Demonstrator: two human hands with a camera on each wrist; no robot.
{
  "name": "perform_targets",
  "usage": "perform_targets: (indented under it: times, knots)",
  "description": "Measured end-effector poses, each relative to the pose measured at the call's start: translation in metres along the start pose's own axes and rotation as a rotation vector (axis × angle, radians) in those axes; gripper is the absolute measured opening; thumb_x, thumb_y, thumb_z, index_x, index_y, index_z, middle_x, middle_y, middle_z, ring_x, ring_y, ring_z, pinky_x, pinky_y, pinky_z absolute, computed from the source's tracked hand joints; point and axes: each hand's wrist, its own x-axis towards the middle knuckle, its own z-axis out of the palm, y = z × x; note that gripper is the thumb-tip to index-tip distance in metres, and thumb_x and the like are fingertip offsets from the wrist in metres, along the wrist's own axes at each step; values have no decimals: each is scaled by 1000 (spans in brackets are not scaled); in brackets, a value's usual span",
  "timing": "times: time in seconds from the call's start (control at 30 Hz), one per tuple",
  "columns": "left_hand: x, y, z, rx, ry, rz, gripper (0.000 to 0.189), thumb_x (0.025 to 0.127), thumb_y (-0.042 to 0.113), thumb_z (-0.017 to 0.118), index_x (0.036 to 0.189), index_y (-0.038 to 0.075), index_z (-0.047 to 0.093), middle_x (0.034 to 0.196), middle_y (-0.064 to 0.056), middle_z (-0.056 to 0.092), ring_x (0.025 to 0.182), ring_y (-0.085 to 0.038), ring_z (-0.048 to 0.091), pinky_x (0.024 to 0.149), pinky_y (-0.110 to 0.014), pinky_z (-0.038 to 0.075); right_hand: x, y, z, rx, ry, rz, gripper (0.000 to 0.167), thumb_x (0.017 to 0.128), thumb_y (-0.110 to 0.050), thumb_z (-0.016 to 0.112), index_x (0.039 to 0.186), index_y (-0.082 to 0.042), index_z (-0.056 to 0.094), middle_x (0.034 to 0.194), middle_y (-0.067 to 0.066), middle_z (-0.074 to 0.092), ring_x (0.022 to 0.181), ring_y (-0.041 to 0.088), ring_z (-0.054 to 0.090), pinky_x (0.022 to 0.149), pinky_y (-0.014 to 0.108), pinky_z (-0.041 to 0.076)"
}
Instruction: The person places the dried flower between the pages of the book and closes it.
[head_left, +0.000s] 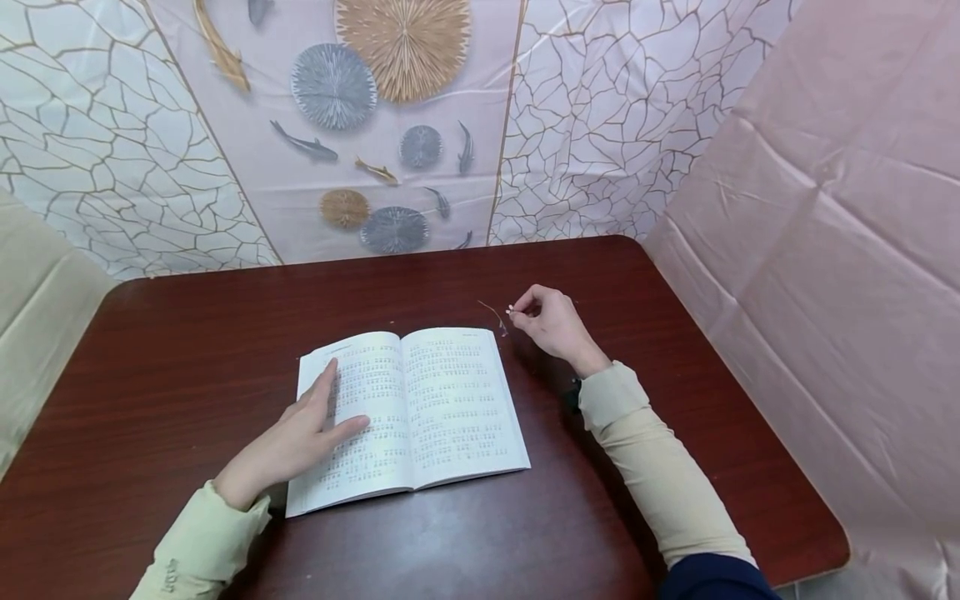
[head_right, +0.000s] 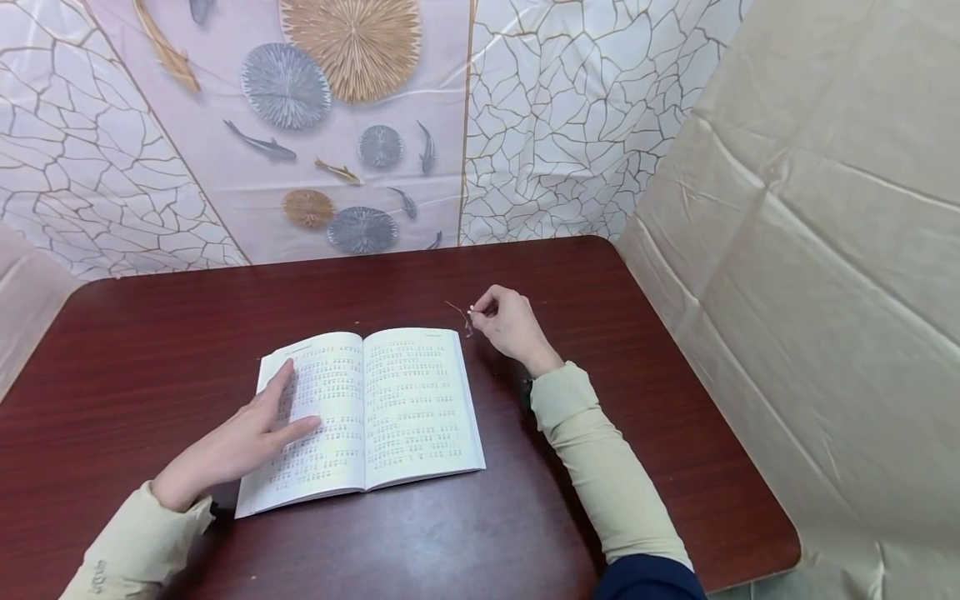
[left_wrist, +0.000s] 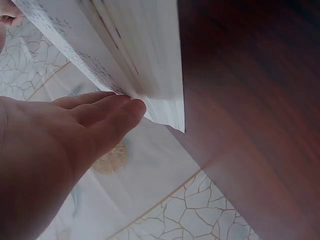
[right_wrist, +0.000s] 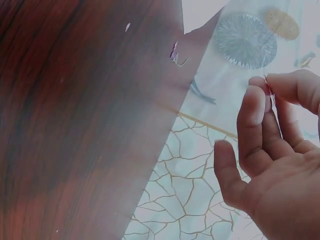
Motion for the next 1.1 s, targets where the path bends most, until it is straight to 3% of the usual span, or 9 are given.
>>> perform_targets:
  times: [0.3,0.67,1.1]
  knots:
    - [-2,-3,-3,5,-5,-25,105,91,59,57,154,-2,-1,158,-28,11,144,-44,14,110,-60,22,-4,-6,4,79,-92,-18,28,93,-7,66,120,-2,60,95,7,61,84,24,56,68,31,48]
    - [-3,-4,-3,15,-10,-28,105,91,59,57,153,-5,1,157,-29,10,143,-46,13,110,-61,21,-7,-10,8,18,-117,-38,9,92,-10,67,101,-11,69,92,3,65,77,21,56,64,31,48]
    - [-3,-3,-2,38,-21,-15,100,92,56,57,152,-7,9,158,-29,8,143,-47,11,110,-62,17,-11,-11,15,14,-180,-143,11,91,-7,69,100,-6,73,93,1,67,76,21,57,59,29,47]
